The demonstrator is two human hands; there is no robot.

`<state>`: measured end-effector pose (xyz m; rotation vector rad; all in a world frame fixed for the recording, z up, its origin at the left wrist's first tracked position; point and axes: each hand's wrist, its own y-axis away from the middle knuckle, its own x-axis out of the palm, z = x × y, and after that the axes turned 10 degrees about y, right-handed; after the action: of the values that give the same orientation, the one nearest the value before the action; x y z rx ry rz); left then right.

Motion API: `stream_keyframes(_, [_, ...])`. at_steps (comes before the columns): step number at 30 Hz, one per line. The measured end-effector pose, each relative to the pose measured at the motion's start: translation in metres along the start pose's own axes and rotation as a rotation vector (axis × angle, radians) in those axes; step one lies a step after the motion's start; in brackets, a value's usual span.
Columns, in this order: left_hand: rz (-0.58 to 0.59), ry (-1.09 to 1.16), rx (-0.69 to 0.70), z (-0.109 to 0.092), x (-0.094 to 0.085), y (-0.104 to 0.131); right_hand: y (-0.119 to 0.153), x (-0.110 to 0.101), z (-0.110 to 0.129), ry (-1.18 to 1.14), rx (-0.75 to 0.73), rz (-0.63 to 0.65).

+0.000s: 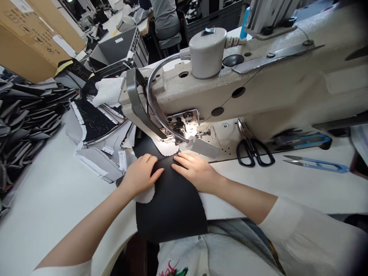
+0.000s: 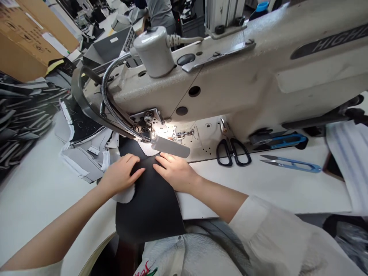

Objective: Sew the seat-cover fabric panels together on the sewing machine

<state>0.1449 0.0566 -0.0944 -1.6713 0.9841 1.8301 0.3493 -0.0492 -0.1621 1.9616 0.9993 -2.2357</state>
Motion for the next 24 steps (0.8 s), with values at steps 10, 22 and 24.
stream_keyframes(10, [0.005, -0.188, 0.122, 0.001, -0.035, 0.051, -0.021, -0.002, 0.021, 0.159, 0.001, 0.145])
stream_keyframes(22, [-0.182, 0.212, 1.079, -0.072, 0.018, -0.010, -0.027, 0.000, -0.014, -0.108, 0.374, 0.325])
stream_keyframes(24, [-0.275, 0.473, 1.092, -0.068, 0.027, -0.015, -0.029, 0.002, -0.024, -0.168, 0.358, 0.334])
